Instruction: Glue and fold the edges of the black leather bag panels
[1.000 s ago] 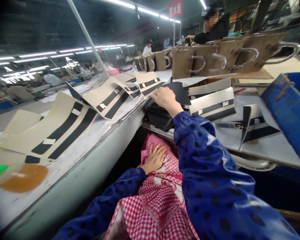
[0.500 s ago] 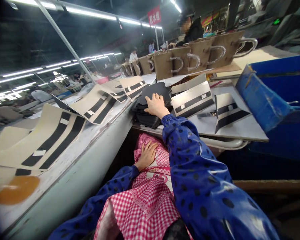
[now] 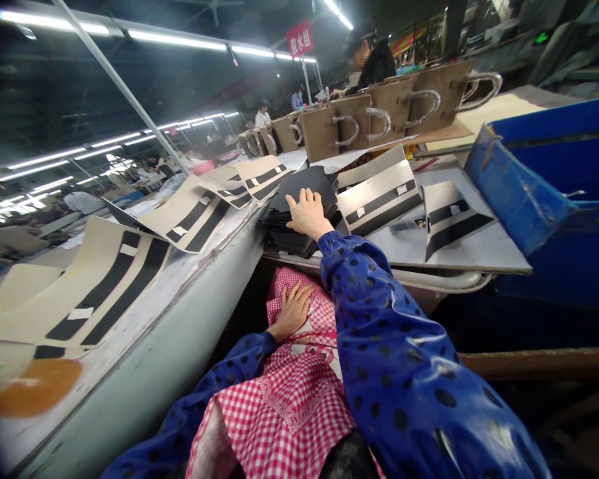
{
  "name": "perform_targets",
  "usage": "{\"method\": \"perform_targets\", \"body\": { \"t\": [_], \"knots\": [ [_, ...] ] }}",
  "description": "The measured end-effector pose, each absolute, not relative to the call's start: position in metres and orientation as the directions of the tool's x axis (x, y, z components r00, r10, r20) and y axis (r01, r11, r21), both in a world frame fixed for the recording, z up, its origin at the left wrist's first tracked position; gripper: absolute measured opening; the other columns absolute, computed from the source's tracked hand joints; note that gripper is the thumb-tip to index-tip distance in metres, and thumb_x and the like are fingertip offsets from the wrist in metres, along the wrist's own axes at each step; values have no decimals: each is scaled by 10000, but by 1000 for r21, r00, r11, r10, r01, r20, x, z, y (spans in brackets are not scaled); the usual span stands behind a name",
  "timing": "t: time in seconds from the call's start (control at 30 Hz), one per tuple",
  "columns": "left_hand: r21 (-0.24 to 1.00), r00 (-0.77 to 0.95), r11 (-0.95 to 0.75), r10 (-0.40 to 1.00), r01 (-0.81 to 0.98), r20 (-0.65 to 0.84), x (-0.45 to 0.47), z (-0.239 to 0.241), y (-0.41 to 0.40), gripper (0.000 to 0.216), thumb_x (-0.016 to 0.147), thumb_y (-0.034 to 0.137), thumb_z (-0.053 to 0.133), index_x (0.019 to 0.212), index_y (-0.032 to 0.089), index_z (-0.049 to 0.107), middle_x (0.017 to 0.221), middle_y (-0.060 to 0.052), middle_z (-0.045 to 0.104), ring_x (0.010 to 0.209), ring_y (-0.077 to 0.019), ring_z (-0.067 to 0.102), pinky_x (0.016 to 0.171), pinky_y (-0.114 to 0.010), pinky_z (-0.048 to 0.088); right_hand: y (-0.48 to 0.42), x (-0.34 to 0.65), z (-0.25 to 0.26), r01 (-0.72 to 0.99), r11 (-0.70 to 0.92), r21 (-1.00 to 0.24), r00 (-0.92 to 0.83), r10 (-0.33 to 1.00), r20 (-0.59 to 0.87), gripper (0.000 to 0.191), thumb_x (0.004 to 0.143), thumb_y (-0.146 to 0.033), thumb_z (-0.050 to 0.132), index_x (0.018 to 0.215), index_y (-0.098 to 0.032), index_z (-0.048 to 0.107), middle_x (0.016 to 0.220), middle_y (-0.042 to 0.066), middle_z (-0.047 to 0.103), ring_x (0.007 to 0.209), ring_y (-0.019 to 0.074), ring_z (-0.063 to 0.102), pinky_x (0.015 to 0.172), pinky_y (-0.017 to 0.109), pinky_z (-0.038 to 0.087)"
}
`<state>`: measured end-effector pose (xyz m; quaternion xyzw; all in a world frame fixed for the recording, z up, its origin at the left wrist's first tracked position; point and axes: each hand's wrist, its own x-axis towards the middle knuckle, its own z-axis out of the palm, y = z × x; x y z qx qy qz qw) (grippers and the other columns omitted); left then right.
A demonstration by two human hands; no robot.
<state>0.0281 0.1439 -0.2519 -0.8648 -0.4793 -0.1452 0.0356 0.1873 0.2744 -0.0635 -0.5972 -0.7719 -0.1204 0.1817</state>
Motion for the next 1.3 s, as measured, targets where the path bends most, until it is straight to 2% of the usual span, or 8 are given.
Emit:
{"method": "perform_targets", "body": {
  "t": [0.1,0.27,0.5,0.7,0.9,1.03,1.2,1.3],
  "knots": [
    [90,482,-524,829,847,283,26,-252,144,376,962,325,617,1320,217,575,1410,-110,553,1241,-281,569,1044,-541,472,272,187,-63,966,254,-41,-214,881,422,702,913,-484,657,1501,-214,385,1555,139,355,1414,369,339,1127,603,300],
    [117,468,-509,844,853,261,22,-257,148,354,1040,318,449,1327,155,578,1385,-88,566,1302,-318,526,1067,-562,429,268,187,-61,964,260,-60,-210,878,430,684,919,-479,652,1495,-214,396,1556,136,359,1414,366,341,1132,604,288],
    [185,462,-505,856,843,234,21,-260,150,374,1064,292,368,1347,151,567,1415,-89,547,1372,-322,459,1116,-592,350,270,185,-56,963,249,-102,-181,879,440,559,940,-493,621,1402,-202,499,1448,121,478,1321,330,455,1078,572,374],
    [266,447,-501,862,823,240,22,-251,147,347,1003,313,537,1324,191,584,1423,-102,560,1381,-304,457,1150,-613,307,268,183,-49,961,236,-146,-149,884,443,461,969,-488,583,1314,-183,568,1358,112,554,1251,297,525,1046,545,420],
    [351,431,-505,861,788,270,24,-239,142,323,996,315,549,1305,240,603,1406,-90,586,1352,-277,489,1167,-585,303,274,187,-33,955,238,-179,-161,918,361,360,988,-430,581,1240,-175,612,1243,94,628,1103,244,624,964,487,510],
    [411,446,-529,848,743,286,29,-228,141,339,979,338,582,1302,240,603,1437,-98,551,1353,-293,479,1149,-587,333,274,188,-24,954,244,-177,-184,936,299,371,987,-428,584,1266,-184,601,1275,99,616,1109,243,623,963,485,516],
    [482,443,-539,842,691,308,28,-209,133,315,976,365,580,1286,318,611,1459,-80,531,1354,-278,467,1140,-545,367,271,186,-19,956,235,-175,-181,944,274,380,991,-430,577,1289,-195,589,1305,104,599,1132,248,612,978,492,508],
    [523,446,-545,838,655,314,26,-199,124,352,986,382,556,1328,305,584,1471,-89,522,1364,-286,459,1157,-573,328,271,185,-19,956,225,-189,-171,949,265,379,988,-424,584,1288,-192,590,1312,104,595,1142,252,607,982,497,505]
  ]
}}
